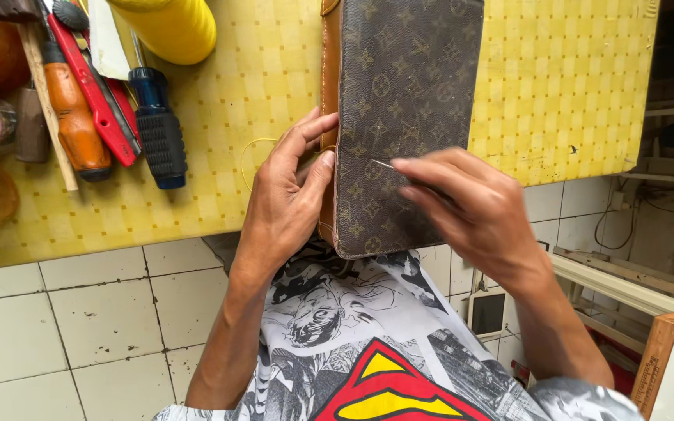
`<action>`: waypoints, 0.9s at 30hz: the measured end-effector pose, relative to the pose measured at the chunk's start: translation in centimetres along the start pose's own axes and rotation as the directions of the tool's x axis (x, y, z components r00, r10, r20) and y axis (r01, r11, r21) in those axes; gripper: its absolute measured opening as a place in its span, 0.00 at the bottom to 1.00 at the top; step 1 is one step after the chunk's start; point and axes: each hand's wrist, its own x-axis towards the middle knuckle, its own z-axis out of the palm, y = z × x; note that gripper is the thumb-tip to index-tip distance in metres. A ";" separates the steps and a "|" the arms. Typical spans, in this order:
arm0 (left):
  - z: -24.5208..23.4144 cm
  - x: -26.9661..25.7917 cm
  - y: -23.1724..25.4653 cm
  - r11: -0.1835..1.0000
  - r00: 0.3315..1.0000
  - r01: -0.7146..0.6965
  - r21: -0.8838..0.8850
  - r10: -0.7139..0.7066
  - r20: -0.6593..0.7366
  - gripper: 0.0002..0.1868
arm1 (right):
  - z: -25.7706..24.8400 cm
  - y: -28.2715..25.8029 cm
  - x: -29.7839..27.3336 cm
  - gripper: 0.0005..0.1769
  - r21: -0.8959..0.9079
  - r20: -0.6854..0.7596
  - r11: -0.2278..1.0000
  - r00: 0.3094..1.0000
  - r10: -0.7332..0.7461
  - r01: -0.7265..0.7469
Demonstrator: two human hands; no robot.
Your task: The person hand-sews the edge of a brown patterned leather wallet using a needle and yellow thread. They repeatedly push the needle through the leather and pull the thread tight to secure the stitching along the side seam.
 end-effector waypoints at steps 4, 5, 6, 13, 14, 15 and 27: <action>-0.2 0.1 -0.7 0.999 1.000 -0.003 -0.048 0.004 0.007 0.18 | 2.0 -0.1 2.2 0.13 -0.029 -0.019 0.997 0.997 -0.072 0.071; -0.4 0.1 -0.8 0.999 1.000 -0.001 -0.049 0.001 0.004 0.18 | 2.1 -0.2 2.2 0.13 -0.028 -0.015 0.997 0.997 -0.073 0.072; -0.5 0.1 -0.9 0.999 1.000 -0.013 -0.042 0.013 0.007 0.17 | 2.1 -0.3 2.3 0.13 -0.027 -0.019 0.999 0.999 -0.044 0.043; -0.6 0.3 -1.0 0.998 0.999 -0.034 -0.056 0.035 0.005 0.17 | 2.3 -0.4 2.5 0.13 -0.048 -0.033 0.998 0.998 -0.048 0.046; -0.6 0.3 -0.9 0.998 0.999 -0.035 -0.057 0.036 0.004 0.17 | 2.3 -0.4 2.6 0.13 -0.050 -0.032 0.998 0.998 -0.049 0.047; -0.6 0.3 -0.9 0.998 0.999 -0.038 -0.043 0.038 -0.003 0.17 | 2.2 -0.5 2.6 0.13 -0.035 -0.022 0.999 0.999 -0.042 0.041; -1.9 -1.3 4.6 0.993 0.997 -0.072 0.091 0.074 -0.017 0.16 | 0.1 -2.7 2.4 0.13 0.128 -0.040 0.992 0.999 -0.002 0.007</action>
